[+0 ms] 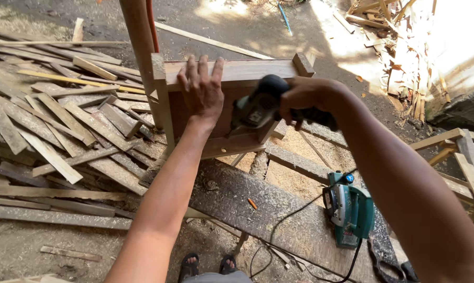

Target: The person takes a metal hinge fitting from a toolbox, places a wooden board on the workbench, marks a hole position with a pencil, and drills holes into the board with a power drill. They then hold a wooden box and fit the metal fitting onto its edge, pressing it into place by hand.

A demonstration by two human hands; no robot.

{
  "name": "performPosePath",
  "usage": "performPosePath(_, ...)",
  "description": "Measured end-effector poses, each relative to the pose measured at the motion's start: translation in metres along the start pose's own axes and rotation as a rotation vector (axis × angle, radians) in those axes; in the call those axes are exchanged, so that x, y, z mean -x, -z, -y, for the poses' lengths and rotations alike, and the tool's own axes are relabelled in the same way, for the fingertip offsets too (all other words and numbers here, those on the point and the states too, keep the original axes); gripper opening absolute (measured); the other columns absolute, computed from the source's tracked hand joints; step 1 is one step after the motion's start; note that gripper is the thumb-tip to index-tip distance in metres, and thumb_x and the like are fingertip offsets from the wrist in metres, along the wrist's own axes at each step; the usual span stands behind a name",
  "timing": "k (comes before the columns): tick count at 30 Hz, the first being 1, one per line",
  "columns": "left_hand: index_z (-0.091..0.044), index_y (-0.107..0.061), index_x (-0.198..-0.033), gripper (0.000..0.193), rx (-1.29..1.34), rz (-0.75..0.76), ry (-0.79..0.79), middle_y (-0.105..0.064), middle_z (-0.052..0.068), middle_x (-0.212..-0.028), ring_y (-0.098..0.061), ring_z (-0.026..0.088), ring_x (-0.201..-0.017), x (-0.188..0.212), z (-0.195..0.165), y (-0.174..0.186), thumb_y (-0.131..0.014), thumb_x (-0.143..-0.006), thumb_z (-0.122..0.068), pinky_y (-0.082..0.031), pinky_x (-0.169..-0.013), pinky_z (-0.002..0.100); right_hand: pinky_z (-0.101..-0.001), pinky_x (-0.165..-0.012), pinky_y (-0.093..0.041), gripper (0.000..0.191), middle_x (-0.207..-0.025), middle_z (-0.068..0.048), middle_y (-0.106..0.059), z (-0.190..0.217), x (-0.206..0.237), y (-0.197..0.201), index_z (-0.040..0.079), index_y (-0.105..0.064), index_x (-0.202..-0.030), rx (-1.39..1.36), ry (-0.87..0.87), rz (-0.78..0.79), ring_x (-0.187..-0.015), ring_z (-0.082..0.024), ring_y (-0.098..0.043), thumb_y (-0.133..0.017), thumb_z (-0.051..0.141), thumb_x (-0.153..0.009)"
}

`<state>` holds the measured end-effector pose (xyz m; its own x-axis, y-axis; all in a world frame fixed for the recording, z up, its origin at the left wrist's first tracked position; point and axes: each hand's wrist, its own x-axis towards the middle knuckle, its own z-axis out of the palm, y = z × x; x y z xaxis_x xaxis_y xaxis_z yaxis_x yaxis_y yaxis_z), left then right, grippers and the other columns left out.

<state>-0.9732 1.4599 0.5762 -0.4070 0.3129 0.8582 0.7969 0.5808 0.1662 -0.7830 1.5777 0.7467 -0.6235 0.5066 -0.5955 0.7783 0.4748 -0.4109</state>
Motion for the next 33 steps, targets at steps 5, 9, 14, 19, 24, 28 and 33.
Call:
performPosePath(5,-0.016,-0.069,-0.133,0.055,0.090,0.067,-0.055,-0.062,0.007,-0.139,-0.051,0.029,-0.135,0.002,0.003,0.005,-0.058,-0.084,0.007,-0.039,-0.110,0.055,-0.0372,-0.057,-0.060,0.053,-0.088,-0.019,-0.077,-0.036,0.042,-0.008,-0.002,-0.070,-0.118,-0.056,-0.018,-0.081,-0.070,-0.025,-0.076,-0.078,0.003,-0.065)
performPosePath(9,-0.016,-0.069,-0.128,0.055,0.142,0.093,-0.047,-0.062,0.008,-0.133,-0.051,0.030,-0.132,0.002,0.001,0.017,-0.063,-0.076,0.001,-0.031,-0.111,0.066,-0.0370,-0.056,-0.059,0.051,-0.086,-0.018,-0.076,-0.063,0.068,-0.027,0.000,-0.071,-0.115,-0.128,-0.028,-0.140,-0.068,-0.022,-0.074,-0.077,0.003,-0.065)
performPosePath(14,-0.014,-0.069,-0.126,0.051,0.210,0.130,-0.064,-0.061,0.012,-0.134,-0.050,0.033,-0.133,0.005,-0.004,0.031,-0.068,-0.076,-0.005,-0.021,-0.114,0.073,-0.0345,-0.057,-0.060,0.052,-0.082,-0.015,-0.075,-0.074,0.093,-0.061,0.002,-0.071,-0.114,-0.276,-0.030,-0.195,-0.065,-0.021,-0.071,-0.077,0.003,-0.062)
performPosePath(19,-0.016,-0.068,-0.130,0.053,0.232,0.185,-0.099,-0.060,0.013,-0.140,-0.050,0.033,-0.136,0.010,-0.006,0.038,-0.078,-0.078,-0.013,-0.016,-0.119,0.072,-0.0339,-0.058,-0.058,0.050,-0.080,-0.014,-0.073,-0.075,0.107,-0.087,0.002,-0.073,-0.109,-0.255,-0.078,-0.224,-0.067,-0.021,-0.067,-0.076,0.003,-0.059)
performPosePath(24,-0.015,-0.066,-0.134,0.061,0.239,0.219,-0.143,-0.059,0.013,-0.141,-0.050,0.034,-0.137,0.018,-0.010,0.044,-0.085,-0.077,-0.020,-0.014,-0.120,0.072,-0.0336,-0.060,-0.058,0.049,-0.078,-0.014,-0.073,-0.081,0.111,-0.104,0.000,-0.074,-0.107,-0.279,-0.033,-0.241,-0.066,-0.021,-0.068,-0.074,0.003,-0.058)
performPosePath(28,-0.014,-0.063,-0.138,0.065,0.237,0.220,-0.158,-0.058,0.014,-0.144,-0.049,0.035,-0.139,0.022,-0.013,0.047,-0.084,-0.076,-0.020,-0.012,-0.119,0.074,-0.0333,-0.058,-0.058,0.052,-0.075,-0.012,-0.070,-0.092,0.110,-0.111,0.004,-0.071,-0.108,-0.288,-0.034,-0.244,-0.065,-0.021,-0.067,-0.074,0.003,-0.056)
performPosePath(33,-0.014,-0.061,-0.142,0.069,0.236,0.243,-0.157,-0.056,0.014,-0.147,-0.047,0.035,-0.141,0.027,-0.019,0.044,-0.085,-0.078,-0.021,-0.010,-0.120,0.075,-0.0331,-0.055,-0.058,0.050,-0.071,-0.013,-0.070,-0.110,0.110,-0.114,-0.001,-0.072,-0.104,-0.347,0.009,-0.263,-0.061,-0.022,-0.067,-0.073,0.004,-0.055)
